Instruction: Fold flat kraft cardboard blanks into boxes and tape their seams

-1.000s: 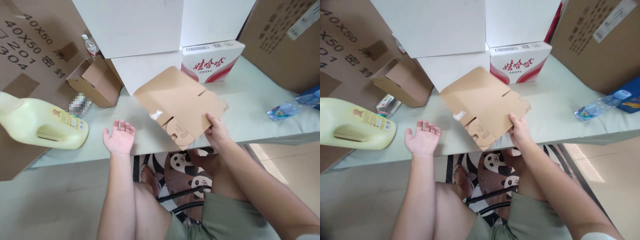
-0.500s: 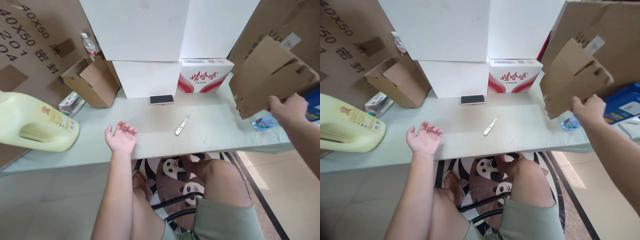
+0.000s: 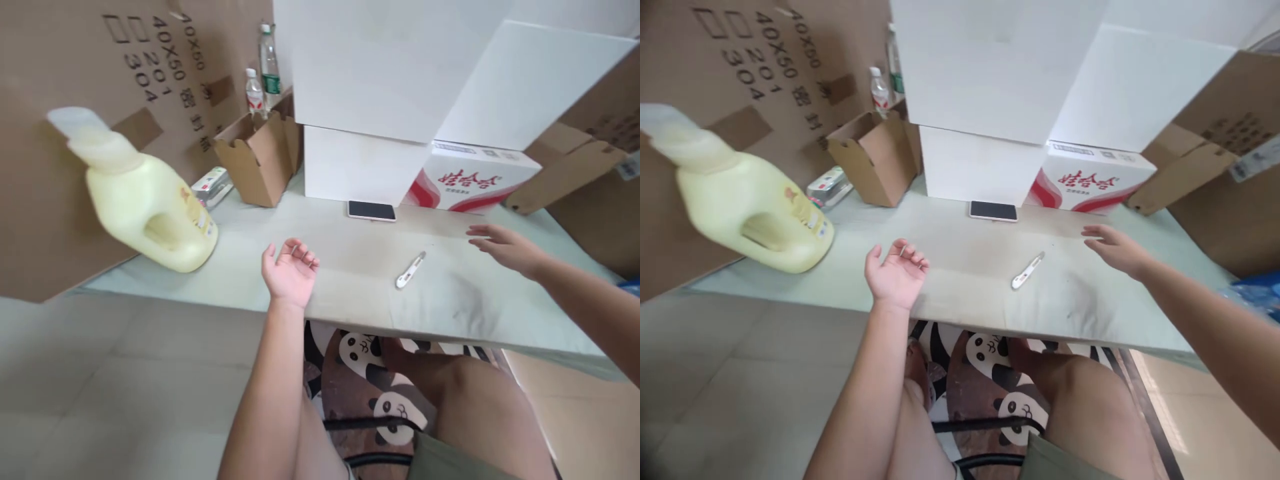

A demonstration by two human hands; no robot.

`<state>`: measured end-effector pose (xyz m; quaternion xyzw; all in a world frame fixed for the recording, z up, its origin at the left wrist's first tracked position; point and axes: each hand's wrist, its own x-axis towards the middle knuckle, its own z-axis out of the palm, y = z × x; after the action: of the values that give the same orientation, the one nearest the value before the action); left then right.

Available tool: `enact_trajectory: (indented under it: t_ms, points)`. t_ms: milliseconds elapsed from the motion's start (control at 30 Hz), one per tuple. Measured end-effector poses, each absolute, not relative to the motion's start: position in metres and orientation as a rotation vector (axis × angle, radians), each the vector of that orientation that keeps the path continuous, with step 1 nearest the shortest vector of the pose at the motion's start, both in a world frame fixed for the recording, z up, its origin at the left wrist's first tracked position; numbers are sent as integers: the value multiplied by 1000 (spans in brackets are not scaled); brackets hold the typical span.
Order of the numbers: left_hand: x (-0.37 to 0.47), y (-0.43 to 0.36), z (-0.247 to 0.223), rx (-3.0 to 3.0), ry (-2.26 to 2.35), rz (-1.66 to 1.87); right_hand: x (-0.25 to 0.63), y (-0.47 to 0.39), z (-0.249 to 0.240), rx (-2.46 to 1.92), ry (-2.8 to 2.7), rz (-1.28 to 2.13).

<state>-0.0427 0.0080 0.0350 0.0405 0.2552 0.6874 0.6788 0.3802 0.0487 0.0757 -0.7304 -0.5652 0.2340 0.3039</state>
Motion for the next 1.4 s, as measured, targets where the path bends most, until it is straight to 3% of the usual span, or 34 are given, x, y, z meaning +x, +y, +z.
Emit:
enact_trajectory:
  t_ms: [200,333,500,633,800,967,1167,1267,1400]
  points:
    - [-65,3,40,149,441,1610,226,113,75,-1711,-2011,641]
    - [-72,10,41,148,427,1582,101,149,86,-1456,-2469,446]
    - [-77,19,38,96,387,1570,-19,181,105,-1266,-2443,319]
    - [-80,20,35,54,350,1557,-60,193,122,-1357,-2406,374]
    - [-81,18,36,48,325,1570,-48,210,123,-1580,-2388,92]
    - [-78,17,39,81,436,1589,10,201,103,-1470,-2373,-72]
    - [-76,23,25,155,1099,2120,114,99,108,-1154,-2341,-259]
    - [-76,26,15,427,1266,2252,169,39,102,-894,-2207,-195]
    - [-61,25,14,1031,908,1985,214,-12,63,-978,-1732,235]
